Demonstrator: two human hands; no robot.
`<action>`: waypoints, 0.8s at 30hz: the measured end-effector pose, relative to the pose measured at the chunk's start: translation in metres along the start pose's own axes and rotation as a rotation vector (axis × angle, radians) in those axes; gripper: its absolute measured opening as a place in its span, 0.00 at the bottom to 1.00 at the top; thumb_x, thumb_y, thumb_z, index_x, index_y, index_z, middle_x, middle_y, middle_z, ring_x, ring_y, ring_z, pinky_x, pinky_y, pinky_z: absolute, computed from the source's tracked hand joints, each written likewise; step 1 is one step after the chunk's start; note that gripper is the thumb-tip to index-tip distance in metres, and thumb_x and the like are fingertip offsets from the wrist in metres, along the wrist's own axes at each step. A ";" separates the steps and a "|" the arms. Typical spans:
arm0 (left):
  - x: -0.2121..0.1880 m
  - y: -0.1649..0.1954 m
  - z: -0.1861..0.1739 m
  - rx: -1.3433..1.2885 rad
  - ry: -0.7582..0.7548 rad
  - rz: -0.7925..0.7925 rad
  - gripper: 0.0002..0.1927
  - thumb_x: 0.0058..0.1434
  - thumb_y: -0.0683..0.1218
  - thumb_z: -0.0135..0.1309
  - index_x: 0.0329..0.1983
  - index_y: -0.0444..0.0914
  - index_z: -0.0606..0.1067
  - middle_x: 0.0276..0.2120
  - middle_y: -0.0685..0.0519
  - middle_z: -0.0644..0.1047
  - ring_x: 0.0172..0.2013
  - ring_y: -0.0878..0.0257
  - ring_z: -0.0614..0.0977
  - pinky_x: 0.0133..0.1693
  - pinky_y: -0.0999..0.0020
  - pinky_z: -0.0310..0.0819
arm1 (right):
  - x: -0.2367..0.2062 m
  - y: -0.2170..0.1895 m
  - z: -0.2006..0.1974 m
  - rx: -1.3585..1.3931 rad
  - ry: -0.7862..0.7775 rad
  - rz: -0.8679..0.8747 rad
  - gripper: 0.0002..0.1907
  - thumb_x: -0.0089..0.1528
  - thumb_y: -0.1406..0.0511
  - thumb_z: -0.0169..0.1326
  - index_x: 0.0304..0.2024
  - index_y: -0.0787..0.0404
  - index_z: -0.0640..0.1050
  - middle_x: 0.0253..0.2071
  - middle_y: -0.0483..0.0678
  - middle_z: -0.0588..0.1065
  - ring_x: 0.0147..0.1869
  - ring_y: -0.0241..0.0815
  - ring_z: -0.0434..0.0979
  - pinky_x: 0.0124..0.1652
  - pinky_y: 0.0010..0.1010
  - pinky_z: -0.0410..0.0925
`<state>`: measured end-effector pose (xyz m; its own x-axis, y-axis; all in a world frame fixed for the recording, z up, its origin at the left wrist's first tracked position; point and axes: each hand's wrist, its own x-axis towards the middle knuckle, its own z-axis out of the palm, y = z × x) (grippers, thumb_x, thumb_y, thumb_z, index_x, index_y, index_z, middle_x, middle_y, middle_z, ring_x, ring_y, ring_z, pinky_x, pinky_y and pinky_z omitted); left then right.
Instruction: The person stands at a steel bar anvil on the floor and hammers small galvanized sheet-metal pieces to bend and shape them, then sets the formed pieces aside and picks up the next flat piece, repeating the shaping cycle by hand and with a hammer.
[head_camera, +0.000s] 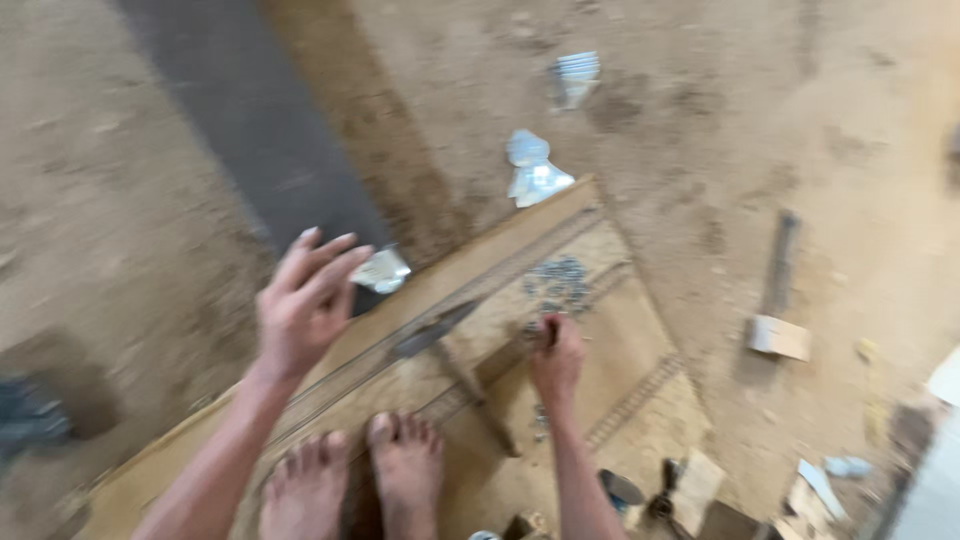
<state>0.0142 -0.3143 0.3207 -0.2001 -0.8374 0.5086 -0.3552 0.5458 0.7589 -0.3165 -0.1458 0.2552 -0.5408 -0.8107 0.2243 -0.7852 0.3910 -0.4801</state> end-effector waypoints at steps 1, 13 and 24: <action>0.000 0.001 0.003 0.006 -0.003 -0.017 0.18 0.61 0.32 0.59 0.52 0.42 0.81 0.51 0.44 0.82 0.52 0.52 0.83 0.66 0.52 0.73 | -0.007 -0.010 -0.005 0.160 0.046 0.083 0.06 0.66 0.65 0.56 0.42 0.60 0.79 0.35 0.51 0.79 0.38 0.46 0.79 0.39 0.36 0.71; 0.013 -0.015 -0.028 -0.556 0.167 -0.430 0.18 0.66 0.36 0.57 0.59 0.36 0.77 0.39 0.48 0.76 0.41 0.63 0.80 0.45 0.68 0.77 | -0.023 -0.219 0.060 0.432 -0.090 -0.436 0.08 0.65 0.72 0.57 0.47 0.66 0.76 0.54 0.60 0.74 0.63 0.59 0.71 0.60 0.47 0.66; -0.002 -0.024 -0.025 -0.143 -0.071 0.060 0.21 0.64 0.33 0.59 0.58 0.44 0.77 0.40 0.50 0.80 0.58 0.53 0.82 0.66 0.50 0.71 | -0.127 -0.064 -0.026 -0.339 -0.496 0.151 0.19 0.68 0.54 0.48 0.54 0.59 0.74 0.42 0.51 0.76 0.48 0.51 0.74 0.50 0.49 0.64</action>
<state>0.0460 -0.3246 0.3117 -0.2832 -0.8002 0.5287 -0.2084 0.5894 0.7805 -0.2055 -0.0569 0.2798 -0.5132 -0.8095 -0.2852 -0.8068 0.5684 -0.1612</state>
